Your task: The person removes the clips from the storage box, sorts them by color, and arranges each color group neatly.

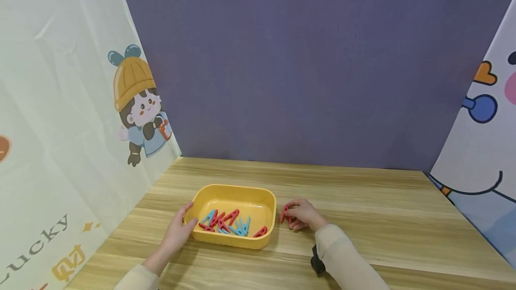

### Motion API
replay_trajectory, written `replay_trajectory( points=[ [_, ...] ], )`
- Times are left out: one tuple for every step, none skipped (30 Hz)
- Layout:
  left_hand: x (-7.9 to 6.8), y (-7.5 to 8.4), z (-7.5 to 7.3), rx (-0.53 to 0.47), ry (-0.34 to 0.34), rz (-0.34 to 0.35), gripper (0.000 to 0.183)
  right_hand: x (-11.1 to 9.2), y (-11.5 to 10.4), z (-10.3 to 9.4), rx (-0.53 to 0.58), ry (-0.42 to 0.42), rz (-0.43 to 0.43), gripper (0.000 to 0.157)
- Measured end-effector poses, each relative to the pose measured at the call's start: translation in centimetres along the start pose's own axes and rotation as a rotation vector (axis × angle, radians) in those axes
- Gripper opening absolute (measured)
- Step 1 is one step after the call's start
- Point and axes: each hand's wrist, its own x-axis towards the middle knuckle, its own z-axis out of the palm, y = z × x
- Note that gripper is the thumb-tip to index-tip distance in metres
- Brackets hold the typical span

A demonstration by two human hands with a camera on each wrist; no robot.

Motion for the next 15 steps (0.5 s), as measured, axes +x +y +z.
replay_trajectory(
  points=[
    [-0.01,0.01,0.00,0.001,-0.001,0.000,0.049,-0.04,-0.06,0.08,-0.008,0.010,0.008,0.028],
    [-0.02,0.02,0.01,0.002,-0.002,-0.001,0.049,-0.07,-0.10,0.15,-0.015,0.019,0.015,0.029],
    [-0.02,0.02,0.02,0.002,-0.002,-0.002,0.049,-0.13,-0.17,0.22,-0.020,0.032,0.023,0.030],
    [-0.04,0.06,0.02,0.002,-0.003,-0.002,0.049,-0.18,-0.25,0.30,-0.026,0.040,0.031,0.030],
    [-0.06,0.07,0.03,0.002,-0.004,0.000,0.049,-0.22,-0.32,0.38,-0.032,0.048,0.038,0.031],
    [-0.06,0.10,0.04,0.002,-0.004,0.000,0.049,-0.25,-0.39,0.45,-0.038,0.056,0.045,0.031],
    [-0.06,0.12,0.03,0.001,-0.005,0.000,0.049,-0.31,-0.49,0.52,-0.045,0.064,0.050,0.032],
    [-0.06,0.15,0.03,0.000,-0.004,0.000,0.049,-0.34,-0.53,0.59,-0.051,0.071,0.054,0.032],
    [-0.05,0.15,0.04,-0.001,-0.004,0.001,0.049,-0.38,-0.61,0.66,-0.056,0.080,0.058,0.033],
    [-0.05,0.18,0.04,-0.003,-0.004,-0.001,0.049,-0.41,-0.67,0.73,-0.062,0.086,0.061,0.034],
    [-0.04,0.17,0.04,-0.004,-0.003,-0.001,0.049,-0.43,-0.71,0.79,-0.068,0.092,0.063,0.035],
    [-0.04,0.19,0.03,-0.005,-0.003,-0.004,0.049,-0.45,-0.74,0.84,-0.071,0.098,0.065,0.036],
    [-0.04,0.18,0.03,-0.004,-0.004,-0.007,0.049,-0.47,-0.79,0.88,-0.073,0.103,0.065,0.037],
    [-0.04,0.19,0.03,-0.004,-0.004,-0.010,0.049,-0.47,-0.79,0.90,-0.074,0.106,0.064,0.037],
    [-0.05,0.17,0.02,-0.003,-0.005,-0.011,0.049,-0.46,-0.77,0.91,-0.076,0.111,0.065,0.038]
  ],
)
